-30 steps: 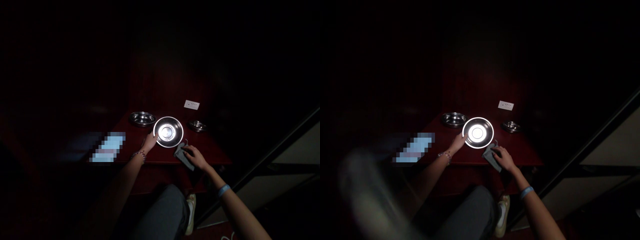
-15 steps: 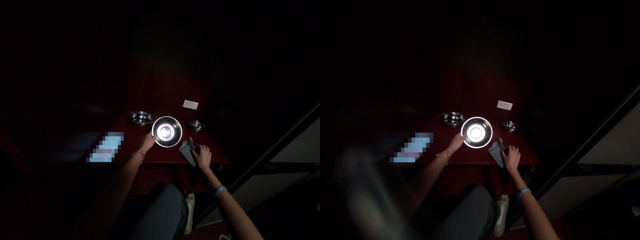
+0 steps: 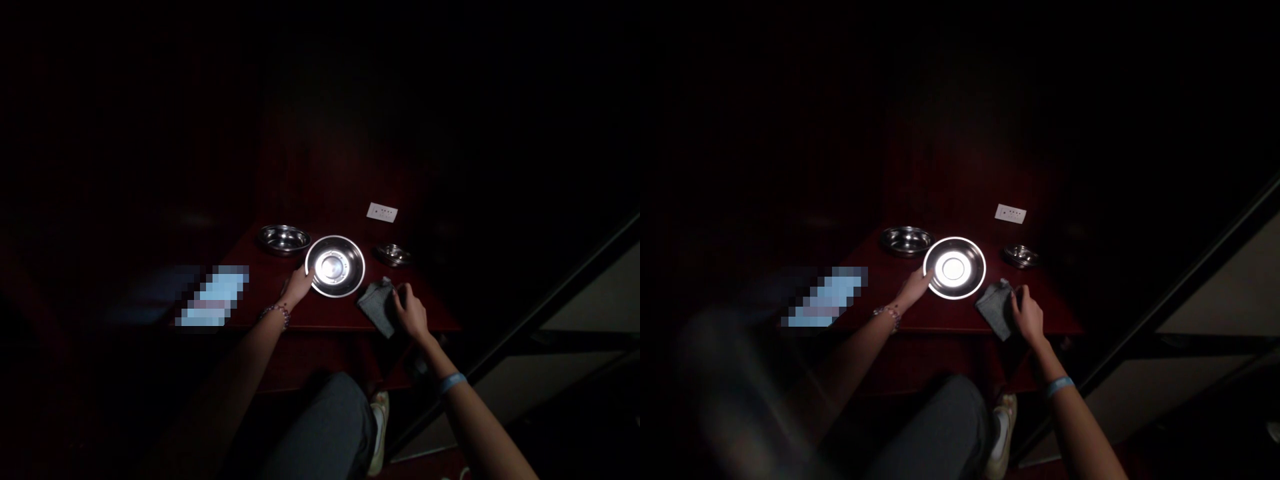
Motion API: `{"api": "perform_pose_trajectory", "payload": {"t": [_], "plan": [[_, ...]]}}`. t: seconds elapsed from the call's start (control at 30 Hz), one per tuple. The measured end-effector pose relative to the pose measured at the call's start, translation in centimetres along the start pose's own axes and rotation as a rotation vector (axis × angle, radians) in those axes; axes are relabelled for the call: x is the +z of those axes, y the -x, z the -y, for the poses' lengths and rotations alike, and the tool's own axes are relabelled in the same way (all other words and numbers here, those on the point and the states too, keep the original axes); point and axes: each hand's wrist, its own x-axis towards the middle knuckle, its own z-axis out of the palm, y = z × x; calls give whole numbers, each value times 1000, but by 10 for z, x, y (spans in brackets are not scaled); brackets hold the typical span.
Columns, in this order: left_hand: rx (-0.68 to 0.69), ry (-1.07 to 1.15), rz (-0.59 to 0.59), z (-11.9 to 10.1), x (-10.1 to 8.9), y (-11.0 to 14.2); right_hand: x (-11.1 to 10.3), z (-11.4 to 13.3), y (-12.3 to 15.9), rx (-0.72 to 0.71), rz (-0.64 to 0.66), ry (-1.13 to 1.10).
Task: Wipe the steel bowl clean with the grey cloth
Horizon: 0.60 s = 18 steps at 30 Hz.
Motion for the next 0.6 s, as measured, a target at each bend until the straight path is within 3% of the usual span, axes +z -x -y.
{"api": "perform_pose_trajectory", "payload": {"t": [0.13, 0.33, 0.43, 0.53, 0.6], "plan": [[-3, -35, 22, 4, 2, -3, 5, -3, -5, -61, 64, 107], [-3, -58, 31, 8, 3, -7, 11, -9, -13, -181, -6, 135], [1, -56, 34, 8, 3, -7, 12, -9, -13, -213, -7, 72], [-3, -45, 29, 6, 3, -5, 13, -9, -11, -296, 71, -11], [-7, -23, 22, 4, 2, -3, 13, -12, -9, -263, 99, -54]]}}
